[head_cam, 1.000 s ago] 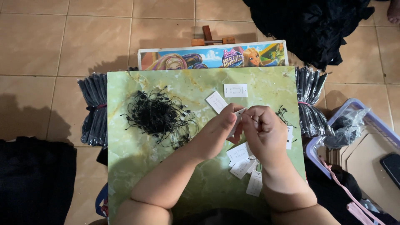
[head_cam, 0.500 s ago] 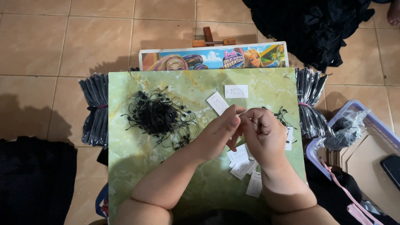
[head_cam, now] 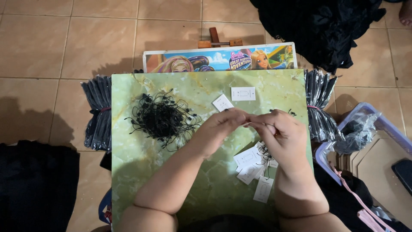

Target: The person sits at a table and repeatedly picks up small white tags and black cords, threading the cords through the tags and placing the finished items on the table.

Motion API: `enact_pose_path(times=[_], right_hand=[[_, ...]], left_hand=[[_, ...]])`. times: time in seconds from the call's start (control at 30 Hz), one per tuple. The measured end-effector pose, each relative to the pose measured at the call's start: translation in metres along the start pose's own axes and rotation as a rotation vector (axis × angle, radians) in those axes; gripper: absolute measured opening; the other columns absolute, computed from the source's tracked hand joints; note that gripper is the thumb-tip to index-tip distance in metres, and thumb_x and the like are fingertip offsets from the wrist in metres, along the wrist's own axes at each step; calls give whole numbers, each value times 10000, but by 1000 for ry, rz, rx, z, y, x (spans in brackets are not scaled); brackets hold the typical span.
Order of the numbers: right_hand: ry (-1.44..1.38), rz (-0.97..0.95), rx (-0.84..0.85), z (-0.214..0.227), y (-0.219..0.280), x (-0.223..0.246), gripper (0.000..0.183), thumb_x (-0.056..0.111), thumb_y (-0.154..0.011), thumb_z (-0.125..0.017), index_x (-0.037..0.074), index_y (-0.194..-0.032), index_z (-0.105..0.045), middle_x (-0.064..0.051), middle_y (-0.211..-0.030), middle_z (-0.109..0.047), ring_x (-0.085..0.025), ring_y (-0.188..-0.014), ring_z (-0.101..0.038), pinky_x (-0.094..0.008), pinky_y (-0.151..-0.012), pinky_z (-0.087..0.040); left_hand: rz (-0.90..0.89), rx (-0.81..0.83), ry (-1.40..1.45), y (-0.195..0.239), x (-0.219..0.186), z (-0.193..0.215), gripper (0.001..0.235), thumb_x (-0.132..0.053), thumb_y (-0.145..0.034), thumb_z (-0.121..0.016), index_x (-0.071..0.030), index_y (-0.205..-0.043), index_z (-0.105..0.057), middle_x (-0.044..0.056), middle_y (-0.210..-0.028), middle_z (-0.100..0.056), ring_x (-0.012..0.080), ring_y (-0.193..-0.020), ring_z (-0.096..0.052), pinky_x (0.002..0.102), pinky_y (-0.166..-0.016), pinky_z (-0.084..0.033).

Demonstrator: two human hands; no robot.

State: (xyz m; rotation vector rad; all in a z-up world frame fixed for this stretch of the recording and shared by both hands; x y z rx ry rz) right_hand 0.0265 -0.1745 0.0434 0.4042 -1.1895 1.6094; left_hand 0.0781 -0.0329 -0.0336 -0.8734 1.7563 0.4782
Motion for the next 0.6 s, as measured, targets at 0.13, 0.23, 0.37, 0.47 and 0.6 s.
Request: enact_pose_path(times=[0.13,0.23,0.37,0.47,0.6], right_hand=[[-9,42,24,2,2,-6,64,15,-873,-790,69,-906,-796,12,-542,-396,-120,-459,-385,-247,-499,-404],[-21,59,44,0,0,-2,57,13,-867,-797,61,-898,-792,8,-536,-395,-118,-455,-369,-249,-490,-394],[-94,15,73,-1,1,-7,69,29,-836,-823,55,-890,-789,14,-552,-386,-91,-470,-349,-241,-479,-369],[-193,-104,161,-6,8,-29,200,111,-843,-826,29,-1004,-742,26,-596,-379,-88,-518,-344,-247,-512,-373],[-228,-292,291,-20,15,-37,176,202,-984,-678,29,-951,-692,-16,-590,-453,-134,-559,-388,-307,-568,-400]], left_hand=[[66,-14,52,7,-24,-3,260,-282,-1038,-638,-84,-1153,-760,99,-1060,-737,198,-1038,-674,365,-1005,-498],[89,-102,71,7,-23,3,197,-195,-944,-759,-38,-1062,-784,79,-922,-767,111,-930,-677,303,-925,-522],[131,-123,-25,12,-14,4,150,-184,-919,-782,-47,-980,-771,16,-756,-686,54,-764,-592,248,-799,-485],[-47,-148,-225,9,-19,-1,163,-259,-959,-725,-98,-990,-729,1,-840,-676,96,-849,-622,290,-847,-461],[-517,-230,-807,10,-50,-3,58,-171,-999,-650,-117,-994,-670,-8,-896,-635,210,-910,-633,329,-847,-478]])
Point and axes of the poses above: each hand's wrist, its own y-axis away from the middle knuckle, its own z-axis out of the back of the hand, x = y × z, the point moved 5 cm from there along -y, towards the middle knuckle
